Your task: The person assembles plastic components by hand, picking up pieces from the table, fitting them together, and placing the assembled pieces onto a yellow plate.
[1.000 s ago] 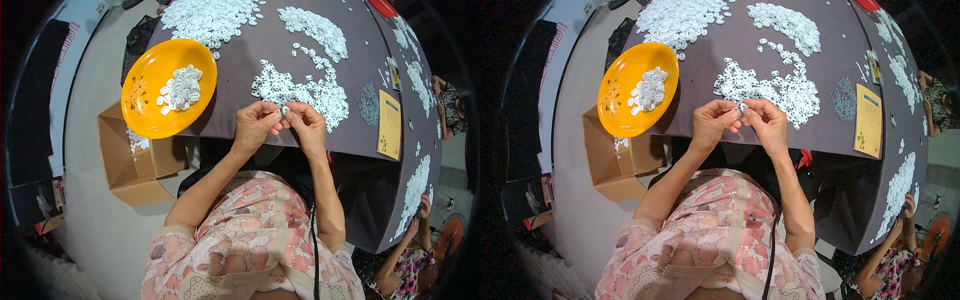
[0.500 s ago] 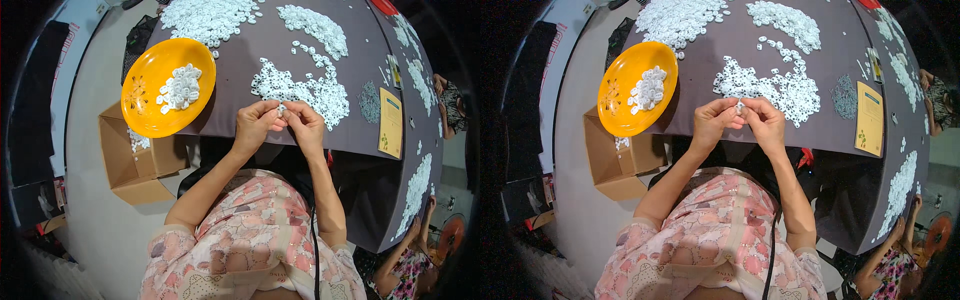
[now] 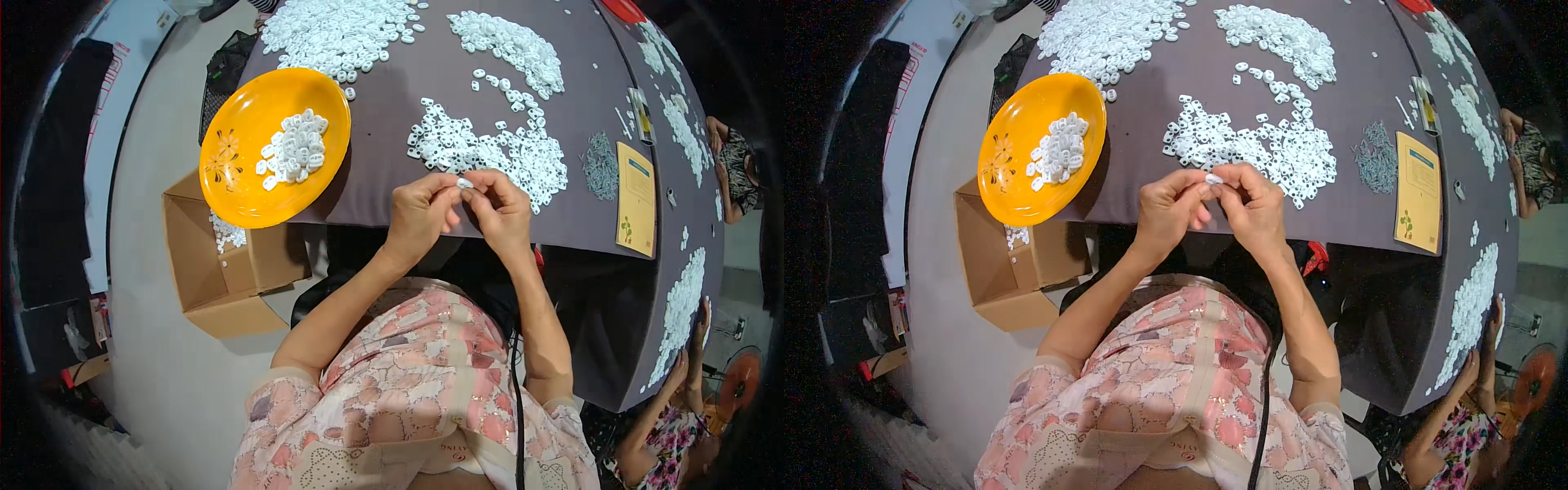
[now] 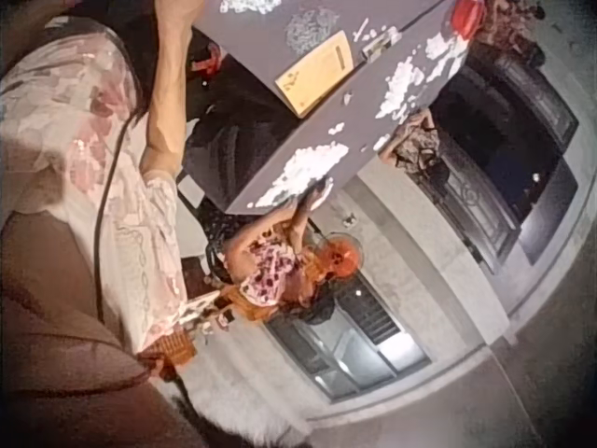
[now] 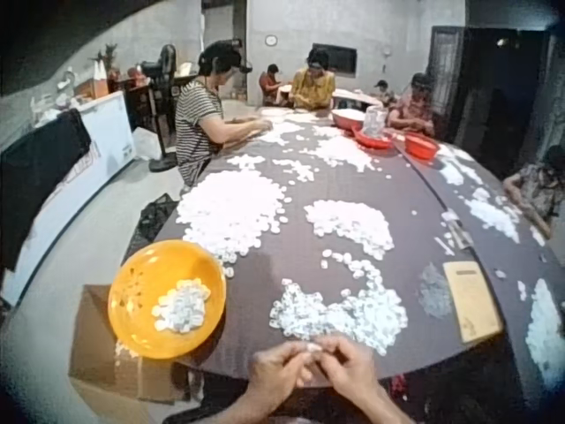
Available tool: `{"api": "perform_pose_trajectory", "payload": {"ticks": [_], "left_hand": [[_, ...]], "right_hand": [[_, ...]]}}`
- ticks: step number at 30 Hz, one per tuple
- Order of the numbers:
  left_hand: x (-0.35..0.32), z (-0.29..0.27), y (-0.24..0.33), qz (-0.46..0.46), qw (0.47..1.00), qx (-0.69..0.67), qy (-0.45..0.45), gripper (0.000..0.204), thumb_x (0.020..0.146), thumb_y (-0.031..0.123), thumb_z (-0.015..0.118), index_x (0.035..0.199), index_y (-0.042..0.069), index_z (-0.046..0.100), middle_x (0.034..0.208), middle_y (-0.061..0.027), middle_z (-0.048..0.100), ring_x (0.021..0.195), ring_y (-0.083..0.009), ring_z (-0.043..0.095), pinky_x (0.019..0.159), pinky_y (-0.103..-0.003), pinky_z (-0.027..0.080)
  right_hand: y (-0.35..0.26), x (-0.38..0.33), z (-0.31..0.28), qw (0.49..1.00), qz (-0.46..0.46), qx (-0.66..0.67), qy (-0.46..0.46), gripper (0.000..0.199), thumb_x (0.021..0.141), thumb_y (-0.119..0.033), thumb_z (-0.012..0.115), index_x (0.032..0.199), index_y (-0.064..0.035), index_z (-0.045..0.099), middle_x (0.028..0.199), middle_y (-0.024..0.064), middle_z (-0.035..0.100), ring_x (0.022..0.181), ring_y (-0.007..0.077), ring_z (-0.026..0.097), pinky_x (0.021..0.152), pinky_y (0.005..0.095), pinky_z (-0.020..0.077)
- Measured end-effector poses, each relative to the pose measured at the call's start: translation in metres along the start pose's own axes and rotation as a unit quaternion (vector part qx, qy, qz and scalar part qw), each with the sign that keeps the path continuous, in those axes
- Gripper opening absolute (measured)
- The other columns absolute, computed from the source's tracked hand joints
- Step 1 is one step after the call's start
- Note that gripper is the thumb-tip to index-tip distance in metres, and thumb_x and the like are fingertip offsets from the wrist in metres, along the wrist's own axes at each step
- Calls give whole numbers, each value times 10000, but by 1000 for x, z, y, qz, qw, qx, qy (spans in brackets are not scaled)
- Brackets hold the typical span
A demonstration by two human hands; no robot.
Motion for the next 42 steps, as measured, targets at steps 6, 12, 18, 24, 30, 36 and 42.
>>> {"api": "perform_pose_trajectory", "payload": {"ticks": [6,12,18,24,30,36,42], "left_hand": [[2,2,7,244,913,326,36,140,771,-12,625,907,8,645,718,-65,610,556,-144,559,510,-263,436],[6,7,3,228,921,312,-39,86,750,42,639,834,37,623,727,-107,570,658,-292,580,575,-376,449],[0,12,1,242,910,337,21,94,771,46,645,865,42,636,720,-99,575,625,-248,581,541,-325,433],[0,13,0,283,889,359,31,54,801,89,612,844,69,586,733,-83,547,637,-293,575,525,-377,450],[-5,17,1,288,869,399,46,86,799,71,614,881,64,591,738,-82,555,636,-281,577,522,-358,438],[-8,18,4,302,857,416,28,44,823,82,560,799,61,530,745,-87,511,598,-295,564,490,-379,442],[-7,17,1,293,860,417,10,78,832,96,569,797,49,517,733,-91,503,618,-307,546,504,-385,419]], "right_hand": [[-10,-2,-14,985,-96,-138,-44,139,770,62,581,876,-20,615,760,75,615,638,157,595,558,265,473],[-5,-5,-12,975,-146,-160,-46,169,717,99,575,842,-12,599,755,83,593,668,219,561,602,296,453],[0,-6,-14,980,-140,-133,-41,198,701,104,575,856,-15,610,767,79,599,683,220,560,630,295,450],[-1,-6,-17,992,-73,-98,-32,206,705,86,591,881,-16,625,783,94,611,707,217,572,645,301,457],[1,-7,-14,979,-139,-147,-40,203,708,86,584,881,-17,616,811,98,610,710,250,568,648,315,454],[-5,-11,-11,967,-190,-166,-17,203,697,91,581,864,-21,608,782,97,585,704,261,547,638,325,434],[-4,-11,-11,961,-213,-173,-24,193,708,90,580,864,-20,611,790,96,584,706,258,550,619,322,439]]}}
Point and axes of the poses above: each hand's wrist, its own x-axis towards the middle knuckle, its own z-axis out of the palm, y = z × x, the point moved 4 cm from there along x, towards the middle knuckle
